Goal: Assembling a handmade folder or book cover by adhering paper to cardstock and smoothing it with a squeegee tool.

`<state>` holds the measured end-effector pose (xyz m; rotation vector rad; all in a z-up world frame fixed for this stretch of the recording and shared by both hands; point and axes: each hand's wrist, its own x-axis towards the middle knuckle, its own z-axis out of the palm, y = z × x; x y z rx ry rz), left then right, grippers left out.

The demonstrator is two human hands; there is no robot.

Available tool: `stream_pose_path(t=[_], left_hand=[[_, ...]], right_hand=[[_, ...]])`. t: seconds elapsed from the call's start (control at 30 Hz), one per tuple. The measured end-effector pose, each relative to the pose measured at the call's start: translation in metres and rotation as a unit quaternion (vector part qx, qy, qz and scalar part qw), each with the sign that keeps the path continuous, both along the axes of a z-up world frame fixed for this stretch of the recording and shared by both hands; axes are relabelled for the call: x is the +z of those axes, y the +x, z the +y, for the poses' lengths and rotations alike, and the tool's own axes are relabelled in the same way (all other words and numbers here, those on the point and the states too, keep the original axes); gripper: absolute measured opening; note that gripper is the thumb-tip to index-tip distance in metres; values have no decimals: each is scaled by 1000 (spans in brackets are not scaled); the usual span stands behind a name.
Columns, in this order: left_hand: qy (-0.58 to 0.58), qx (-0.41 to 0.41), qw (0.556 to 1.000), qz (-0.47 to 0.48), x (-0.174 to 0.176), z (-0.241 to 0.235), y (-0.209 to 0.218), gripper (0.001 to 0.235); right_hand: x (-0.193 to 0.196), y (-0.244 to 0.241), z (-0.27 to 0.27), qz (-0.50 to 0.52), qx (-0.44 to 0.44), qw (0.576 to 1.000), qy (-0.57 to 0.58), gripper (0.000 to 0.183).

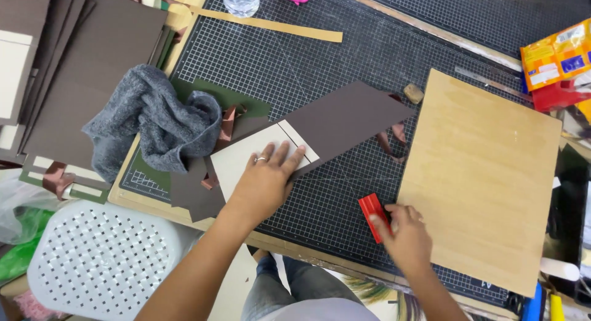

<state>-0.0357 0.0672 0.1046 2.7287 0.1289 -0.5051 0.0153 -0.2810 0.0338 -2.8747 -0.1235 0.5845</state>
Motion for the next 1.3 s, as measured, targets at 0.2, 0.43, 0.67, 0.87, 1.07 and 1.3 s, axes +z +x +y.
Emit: stream_pose_path(t=[0.2, 0.43, 0.67, 0.87, 1.07, 1.3], left_hand=[[-36, 14, 999, 0, 22, 9, 6, 63], [-53, 19, 998, 13, 31, 8, 4, 61], [-47, 15, 999, 22, 38, 2, 2, 62], [-55, 28, 998, 22, 34, 2, 2, 60], [-57, 29, 998, 13, 39, 4, 4, 60], [-64, 33, 997, 3, 34, 4, 5, 60]], right_hand=[[-20, -14, -3, -19, 46, 998, -33, 60], [53, 5, 61, -60, 41, 985, 158, 47], [77, 111, 95, -284, 110, 921, 242, 62], [89, 44, 125, -240, 169, 931, 216, 63], [76, 63, 114, -308, 184, 913, 192, 62], [65, 25, 130, -263, 180, 925, 206, 62]])
